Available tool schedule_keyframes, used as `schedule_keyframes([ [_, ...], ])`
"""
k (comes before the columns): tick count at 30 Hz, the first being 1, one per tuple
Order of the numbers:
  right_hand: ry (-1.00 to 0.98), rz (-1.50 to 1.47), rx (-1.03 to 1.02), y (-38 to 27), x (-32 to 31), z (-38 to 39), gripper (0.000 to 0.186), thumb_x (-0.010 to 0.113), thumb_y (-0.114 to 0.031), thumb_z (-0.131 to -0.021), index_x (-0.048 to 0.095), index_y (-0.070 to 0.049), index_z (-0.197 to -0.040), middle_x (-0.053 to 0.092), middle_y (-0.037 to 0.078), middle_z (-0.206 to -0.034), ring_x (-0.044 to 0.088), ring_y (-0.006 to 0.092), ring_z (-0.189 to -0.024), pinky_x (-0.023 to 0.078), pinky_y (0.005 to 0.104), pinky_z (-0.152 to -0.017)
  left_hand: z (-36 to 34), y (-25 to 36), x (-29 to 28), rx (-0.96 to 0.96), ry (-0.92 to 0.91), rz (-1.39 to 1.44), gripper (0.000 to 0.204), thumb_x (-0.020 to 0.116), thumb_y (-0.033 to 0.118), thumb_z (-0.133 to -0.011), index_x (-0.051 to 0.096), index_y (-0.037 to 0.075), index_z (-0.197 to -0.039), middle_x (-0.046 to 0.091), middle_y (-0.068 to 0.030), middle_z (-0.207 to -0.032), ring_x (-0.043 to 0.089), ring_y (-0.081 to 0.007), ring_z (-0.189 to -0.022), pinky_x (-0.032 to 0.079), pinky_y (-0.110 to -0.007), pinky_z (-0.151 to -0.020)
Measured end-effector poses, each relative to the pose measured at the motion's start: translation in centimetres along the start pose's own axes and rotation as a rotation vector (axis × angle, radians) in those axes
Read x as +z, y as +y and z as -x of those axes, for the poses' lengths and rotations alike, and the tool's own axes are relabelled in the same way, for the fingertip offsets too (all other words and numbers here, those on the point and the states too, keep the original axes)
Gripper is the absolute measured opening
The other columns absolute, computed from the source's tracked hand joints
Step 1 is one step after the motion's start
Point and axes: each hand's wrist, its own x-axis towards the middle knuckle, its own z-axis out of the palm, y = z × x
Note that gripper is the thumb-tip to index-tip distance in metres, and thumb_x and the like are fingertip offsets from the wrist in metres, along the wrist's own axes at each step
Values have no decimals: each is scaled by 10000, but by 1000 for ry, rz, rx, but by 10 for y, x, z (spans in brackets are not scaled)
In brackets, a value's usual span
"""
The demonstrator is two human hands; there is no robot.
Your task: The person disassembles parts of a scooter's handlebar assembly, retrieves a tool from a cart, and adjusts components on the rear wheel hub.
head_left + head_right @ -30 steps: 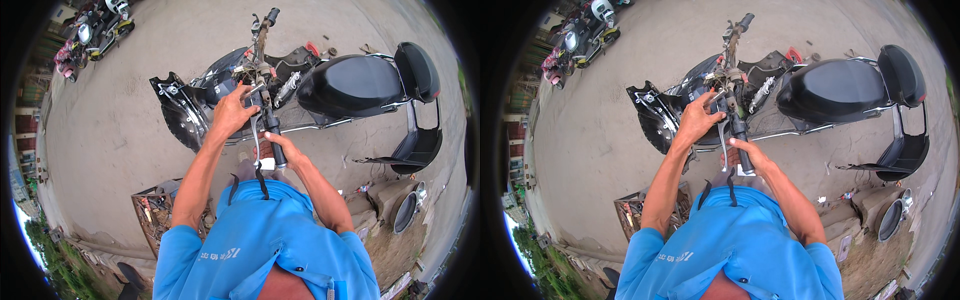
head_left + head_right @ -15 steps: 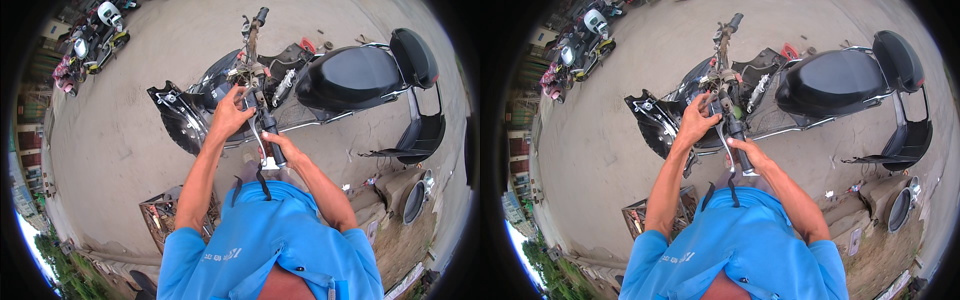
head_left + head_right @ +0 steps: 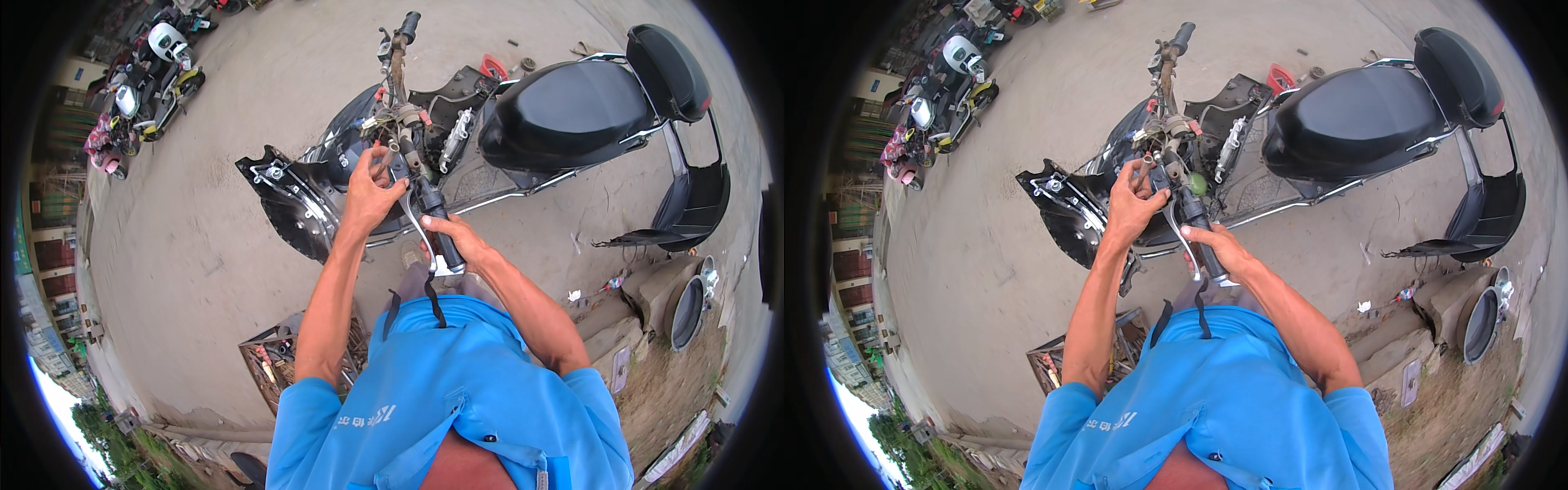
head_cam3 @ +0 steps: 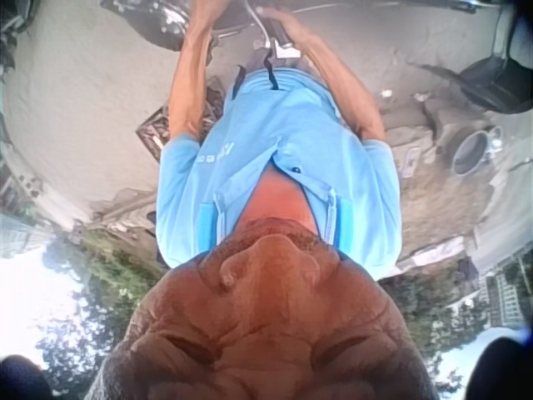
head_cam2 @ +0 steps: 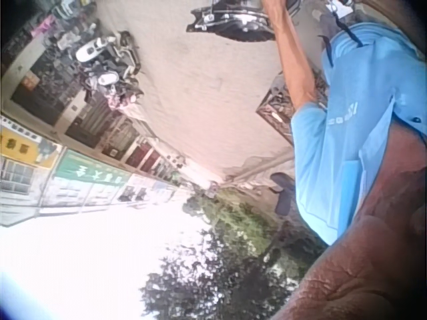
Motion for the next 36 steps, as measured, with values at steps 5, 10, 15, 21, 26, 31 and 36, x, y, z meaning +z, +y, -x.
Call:
schedule_keyframes([
  [5, -100, -239, -33, -4, 10, 5, 451, 695, -435, -927, 582, -36, -1104, 697, 155, -888, 691, 231, -729, 563, 387, -695, 0, 2, -3, -4, -14, 96, 494, 784, -25, -760, 552, 25, -1193, 317, 95, -697, 305, -26, -619, 270, -198, -583],
  [10, -19, -104, -16, -1, 4, 2, 493, 729, -450, -895, 565, -30, -1093, 665, 116, -846, 664, 200, -687, 558, 356, -645, -7, -11, -6, 29, -57, 224, 500, 785, -40, -758, 533, 20, -1186, 322, 98, -696, 309, -23, -604, 259, -198, -567],
  [15, 57, -68, -11, -4, 7, 5, 514, 769, -458, -855, 564, -32, -1056, 638, 91, -804, 643, 166, -659, 536, 318, -569, -9, -15, -7, -4, -97, 318, 512, 788, -35, -767, 521, 2, -1202, 327, 99, -700, 312, -14, -585, 246, -191, -536],
  [21, 38, -26, -27, 0, 0, 0, 525, 749, -455, -879, 538, -39, -1119, 662, 119, -852, 684, 187, -697, 571, 322, -592, -13, -12, -12, -151, -71, 425, 436, 790, -31, -782, 564, 10, -1153, 387, 97, -717, 348, -3, -577, 262, -184, -520],
  [26, -133, -142, -30, 3, -1, -2, 625, 664, -504, -931, 521, -4, -1277, 702, 248, -1094, 718, 269, -918, 565, 380, -864, -25, -23, -22, -207, -79, 501, 287, 767, 13, -829, 611, 34, -1069, 477, 82, -702, 379, -14, -539, 286, -189, -479],
  [31, -174, -152, -25, 6, -5, -6, 658, 656, -514, -932, 501, -4, -1317, 697, 256, -1123, 717, 278, -953, 572, 366, -861, -32, -24, -37, -366, -187, 686, 182, 742, 52, -870, 614, 62, -999, 476, 74, -688, 368, -34, -525, 298, -202, -467],
  [36, -186, -163, -16, 4, -3, -6, 642, 662, -504, -932, 503, -7, -1307, 699, 252, -1110, 719, 278, -945, 573, 359, -853, -40, -30, -45, -473, -283, 866, 117, 706, 82, -909, 591, 94, -926, 400, 79, -654, 342, -50, -513, 280, -210, -455],
])
